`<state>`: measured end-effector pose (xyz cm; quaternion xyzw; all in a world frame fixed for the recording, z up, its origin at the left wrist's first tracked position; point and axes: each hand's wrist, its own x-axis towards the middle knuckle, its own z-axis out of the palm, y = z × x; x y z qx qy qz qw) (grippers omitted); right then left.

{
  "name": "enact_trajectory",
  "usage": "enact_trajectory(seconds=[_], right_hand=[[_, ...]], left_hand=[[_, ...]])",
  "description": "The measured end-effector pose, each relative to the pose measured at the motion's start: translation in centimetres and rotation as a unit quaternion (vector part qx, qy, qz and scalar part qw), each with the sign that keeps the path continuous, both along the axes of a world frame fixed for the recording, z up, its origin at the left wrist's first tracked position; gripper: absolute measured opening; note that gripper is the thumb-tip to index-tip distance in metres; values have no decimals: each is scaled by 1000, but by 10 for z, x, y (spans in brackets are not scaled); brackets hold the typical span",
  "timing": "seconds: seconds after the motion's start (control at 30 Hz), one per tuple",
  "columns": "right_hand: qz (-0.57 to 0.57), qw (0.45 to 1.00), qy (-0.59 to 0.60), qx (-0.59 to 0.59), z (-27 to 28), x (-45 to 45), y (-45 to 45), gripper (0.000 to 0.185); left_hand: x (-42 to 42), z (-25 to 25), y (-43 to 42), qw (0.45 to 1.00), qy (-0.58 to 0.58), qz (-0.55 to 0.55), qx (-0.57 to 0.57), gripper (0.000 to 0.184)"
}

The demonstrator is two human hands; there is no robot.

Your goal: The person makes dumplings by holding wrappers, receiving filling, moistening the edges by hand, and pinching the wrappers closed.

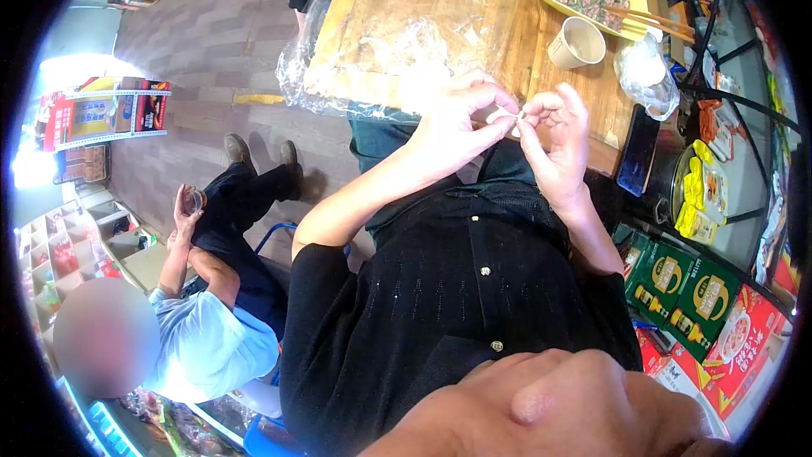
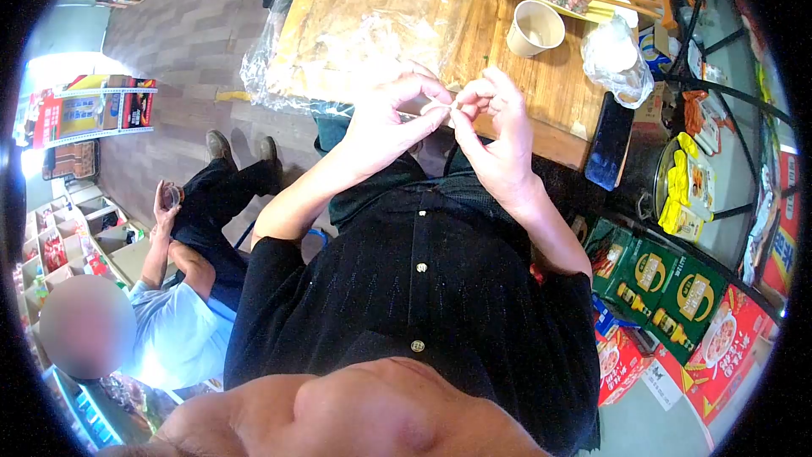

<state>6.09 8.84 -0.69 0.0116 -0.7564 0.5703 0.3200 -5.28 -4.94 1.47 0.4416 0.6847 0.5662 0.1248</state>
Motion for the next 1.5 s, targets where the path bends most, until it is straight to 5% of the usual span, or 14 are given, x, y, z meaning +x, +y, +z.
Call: enact_trajectory(seconds=[0.17, 0.23, 0.43, 0.57, 0.73, 0.83, 0.97, 1.17, 1.27, 1.33, 1.5], right_hand=[[-14, 1000, -20, 15, -3, -1, 4, 65], [-25, 998, -21, 52, -5, -1, 6, 65], [-9, 1000, 7, 11, -5, -2, 5, 64], [9, 999, 8, 36, -6, -1, 6, 63], [-6, 996, 5, 93, -5, -1, 4, 62], [-21, 996, 0, 83, 0, -2, 3, 64], [-26, 996, -8, 84, -1, -4, 4, 67], [-25, 994, -2, 104, -1, 0, 5, 68], [10, 995, 9, 103, -1, 1, 4, 69], [35, 995, 18, 93, -3, 1, 2, 71], [-2, 997, -5, 79, 4, -2, -2, 71]], left_hand=[[-1, 1, -2, 1000, 11, -27, 6, 17], [6, 9, -4, 973, -229, -21, 23, 19], [6, -25, 1, 878, -465, -70, 86, 25], [7, -26, 2, 885, -453, -60, 86, 21], [7, -21, 5, 985, -171, 20, 20, 10], [4, -13, 6, 992, -122, 4, 41, 10], [2, -8, 0, 994, -104, -8, 26, 13], [4, -12, -5, 957, -288, -19, 29, 17], [6, -19, -3, 967, -253, 2, 11, 15], [7, -20, -2, 995, -96, 3, 25, 15], [10, -9, -2, 993, -106, 18, 58, 10]])
